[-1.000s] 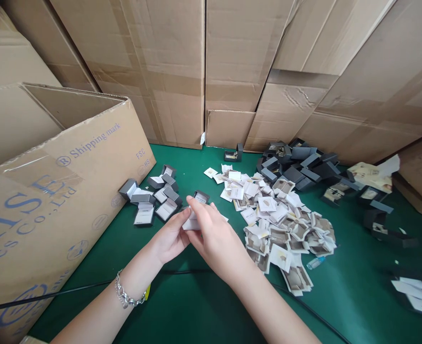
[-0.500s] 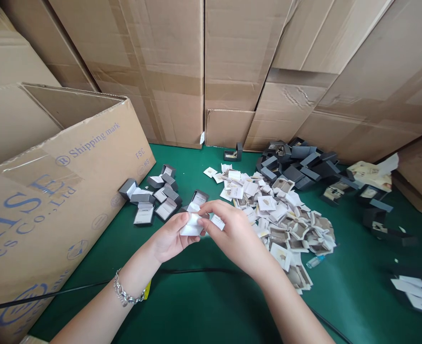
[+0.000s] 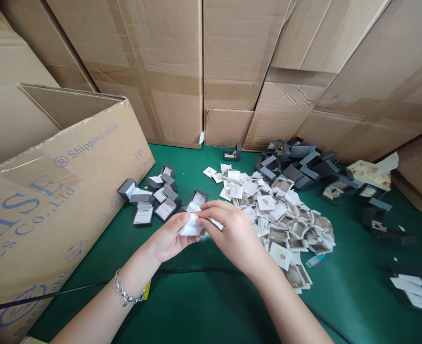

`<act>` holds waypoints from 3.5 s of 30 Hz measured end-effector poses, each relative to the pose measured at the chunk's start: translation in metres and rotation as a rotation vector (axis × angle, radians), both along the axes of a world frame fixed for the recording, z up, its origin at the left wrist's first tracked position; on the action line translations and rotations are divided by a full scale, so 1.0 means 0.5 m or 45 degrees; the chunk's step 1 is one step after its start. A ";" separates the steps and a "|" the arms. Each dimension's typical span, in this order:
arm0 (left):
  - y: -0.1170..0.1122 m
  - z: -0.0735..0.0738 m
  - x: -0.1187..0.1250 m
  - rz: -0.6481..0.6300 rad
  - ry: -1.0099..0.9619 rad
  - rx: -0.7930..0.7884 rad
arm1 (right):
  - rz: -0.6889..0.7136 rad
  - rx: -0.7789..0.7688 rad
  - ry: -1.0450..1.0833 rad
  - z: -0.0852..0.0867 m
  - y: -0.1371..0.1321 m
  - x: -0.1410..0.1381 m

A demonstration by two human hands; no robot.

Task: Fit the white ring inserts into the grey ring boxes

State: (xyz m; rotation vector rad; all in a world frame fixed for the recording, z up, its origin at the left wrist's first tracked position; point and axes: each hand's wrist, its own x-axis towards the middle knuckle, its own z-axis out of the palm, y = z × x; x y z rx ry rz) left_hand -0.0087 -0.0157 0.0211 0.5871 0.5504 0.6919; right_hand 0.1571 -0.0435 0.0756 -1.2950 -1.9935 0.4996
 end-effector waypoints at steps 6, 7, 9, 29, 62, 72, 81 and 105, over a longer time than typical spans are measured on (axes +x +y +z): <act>0.001 -0.007 -0.001 0.021 -0.057 -0.012 | -0.033 0.155 -0.025 0.003 -0.003 -0.006; 0.001 -0.008 0.000 0.031 -0.063 -0.025 | -0.037 0.190 -0.035 0.002 -0.004 -0.007; 0.000 -0.009 0.002 0.064 -0.084 -0.055 | -0.040 0.251 -0.060 -0.001 -0.005 -0.009; -0.009 0.004 0.016 0.143 -0.230 -0.049 | 0.062 0.528 -0.418 -0.023 -0.008 -0.027; 0.009 -0.023 -0.001 0.482 1.517 1.218 | -0.218 0.165 -0.216 -0.043 0.031 0.025; 0.017 -0.078 0.007 0.511 1.716 1.467 | -0.296 -0.085 -0.044 -0.047 0.037 0.023; 0.024 -0.077 0.007 0.506 1.519 1.180 | -0.099 -0.551 0.574 -0.063 0.041 -0.001; 0.007 -0.070 0.008 0.988 1.587 2.242 | -0.352 -0.260 0.546 -0.102 0.030 -0.040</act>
